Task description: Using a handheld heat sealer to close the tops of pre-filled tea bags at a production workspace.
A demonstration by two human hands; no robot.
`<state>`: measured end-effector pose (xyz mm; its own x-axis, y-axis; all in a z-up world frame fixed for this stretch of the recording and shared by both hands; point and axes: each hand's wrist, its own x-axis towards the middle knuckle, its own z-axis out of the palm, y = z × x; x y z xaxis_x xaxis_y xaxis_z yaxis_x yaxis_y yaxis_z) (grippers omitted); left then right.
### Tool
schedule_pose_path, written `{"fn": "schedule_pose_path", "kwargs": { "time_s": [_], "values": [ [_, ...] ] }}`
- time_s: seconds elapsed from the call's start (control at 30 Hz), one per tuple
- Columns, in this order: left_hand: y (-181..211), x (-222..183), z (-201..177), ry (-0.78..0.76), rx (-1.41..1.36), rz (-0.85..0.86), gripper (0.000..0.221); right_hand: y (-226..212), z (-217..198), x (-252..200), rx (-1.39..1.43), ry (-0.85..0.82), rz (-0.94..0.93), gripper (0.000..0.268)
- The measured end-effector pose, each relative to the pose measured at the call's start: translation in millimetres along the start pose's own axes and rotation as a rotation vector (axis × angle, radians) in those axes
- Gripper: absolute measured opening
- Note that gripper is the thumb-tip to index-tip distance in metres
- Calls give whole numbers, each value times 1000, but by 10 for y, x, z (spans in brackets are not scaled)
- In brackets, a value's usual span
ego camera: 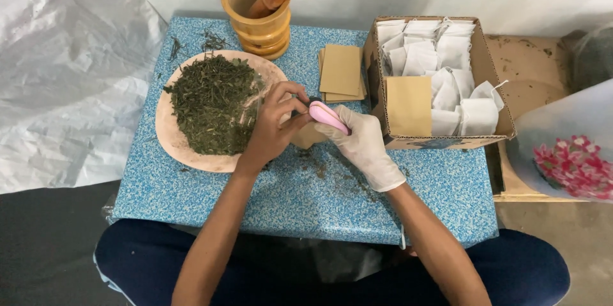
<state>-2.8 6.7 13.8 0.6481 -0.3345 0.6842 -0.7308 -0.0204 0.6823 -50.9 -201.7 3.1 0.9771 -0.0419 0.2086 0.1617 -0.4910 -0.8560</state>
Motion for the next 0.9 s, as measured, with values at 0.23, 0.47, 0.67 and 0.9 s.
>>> {"fn": "schedule_pose_path", "kwargs": {
  "time_s": [0.23,0.47,0.67,0.9],
  "values": [
    [55,5,-7,2,-19,-77,21,-117,-8,8,-8,0,-10,36],
    [40,6,-2,16,-2,-59,25,21,19,-21,22,2,-8,35],
    [40,6,2,17,18,-56,26,-131,-19,-4,45,-1,-19,34],
    [51,22,-10,19,-2,-69,28,-14,7,0,41,-3,-28,34]
  ]
}}
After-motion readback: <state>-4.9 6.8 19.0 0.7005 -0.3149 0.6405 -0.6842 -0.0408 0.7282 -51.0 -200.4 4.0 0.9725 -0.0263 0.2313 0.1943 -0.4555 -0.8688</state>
